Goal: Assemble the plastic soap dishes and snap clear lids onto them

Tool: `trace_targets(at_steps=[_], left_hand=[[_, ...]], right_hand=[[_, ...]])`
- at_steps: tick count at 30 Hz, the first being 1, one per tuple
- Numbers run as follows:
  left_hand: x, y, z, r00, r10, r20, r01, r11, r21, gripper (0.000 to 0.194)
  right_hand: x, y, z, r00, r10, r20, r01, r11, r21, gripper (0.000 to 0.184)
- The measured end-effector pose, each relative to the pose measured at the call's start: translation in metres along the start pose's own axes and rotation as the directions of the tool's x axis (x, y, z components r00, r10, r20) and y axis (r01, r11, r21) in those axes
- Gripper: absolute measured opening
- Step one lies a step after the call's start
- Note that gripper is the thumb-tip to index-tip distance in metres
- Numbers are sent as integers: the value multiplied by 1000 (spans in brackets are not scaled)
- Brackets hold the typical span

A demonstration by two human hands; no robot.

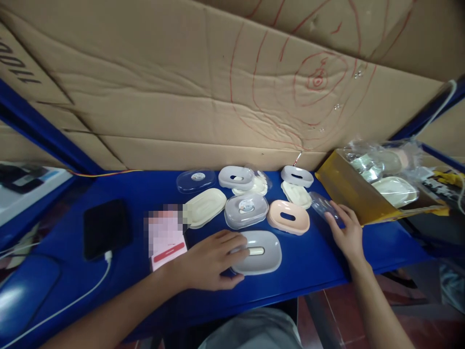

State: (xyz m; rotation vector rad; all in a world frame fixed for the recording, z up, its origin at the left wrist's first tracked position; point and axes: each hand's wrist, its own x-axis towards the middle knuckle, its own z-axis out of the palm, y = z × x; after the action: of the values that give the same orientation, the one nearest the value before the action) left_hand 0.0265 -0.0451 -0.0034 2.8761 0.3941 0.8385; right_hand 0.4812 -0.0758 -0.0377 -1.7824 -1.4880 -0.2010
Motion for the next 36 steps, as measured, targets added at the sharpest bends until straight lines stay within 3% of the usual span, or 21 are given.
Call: trace_targets(at_steps=[4, 6, 11, 16, 20, 22, 26, 30, 33, 36], left_hand=[[0, -1, 0, 1000, -15, 20, 15, 1000, -19, 35], [0, -2, 0, 1000, -15, 22, 16, 1000, -27, 30], [0, -2, 0, 999, -23, 35, 23, 999, -23, 25], [0, -1, 1, 999, -20, 48, 20, 1000, -9, 22], [0, -1, -1, 998, -12, 61, 12, 1000, 6, 26], [0, -1, -1, 998, -13, 68, 12, 1000, 9, 32], [-3, -2, -1, 999, -17, 52, 17, 1000, 6, 45], [-4, -5, -1, 996, -74, 59, 76, 997, -32, 72], [-6, -9, 0, 990, -120, 73, 128, 986, -110, 88], [-8, -10, 1, 981, -175, 88, 189, 962, -196, 105]], right_hand=[[11, -2, 1, 998, -4, -61, 4, 1000, 15, 62], [18, -3, 2, 999, -39, -32, 39, 999, 13, 62], [45, 1, -1, 971, -160, 180, 162, 987, -1, 67], [75, 8, -3, 916, -174, 361, 176, 984, 28, 60], [77, 6, 6, 949, -180, 257, 172, 984, 55, 57], [73, 1, 11, 953, -243, 181, 239, 970, 47, 56], [64, -19, 9, 878, -467, 105, 466, 884, 33, 51], [39, -60, 2, 794, -607, -21, 605, 787, 120, 67], [5, -91, 2, 717, -695, 58, 650, 696, 306, 68], [-26, -109, 2, 671, -723, 167, 595, 658, 461, 66]])
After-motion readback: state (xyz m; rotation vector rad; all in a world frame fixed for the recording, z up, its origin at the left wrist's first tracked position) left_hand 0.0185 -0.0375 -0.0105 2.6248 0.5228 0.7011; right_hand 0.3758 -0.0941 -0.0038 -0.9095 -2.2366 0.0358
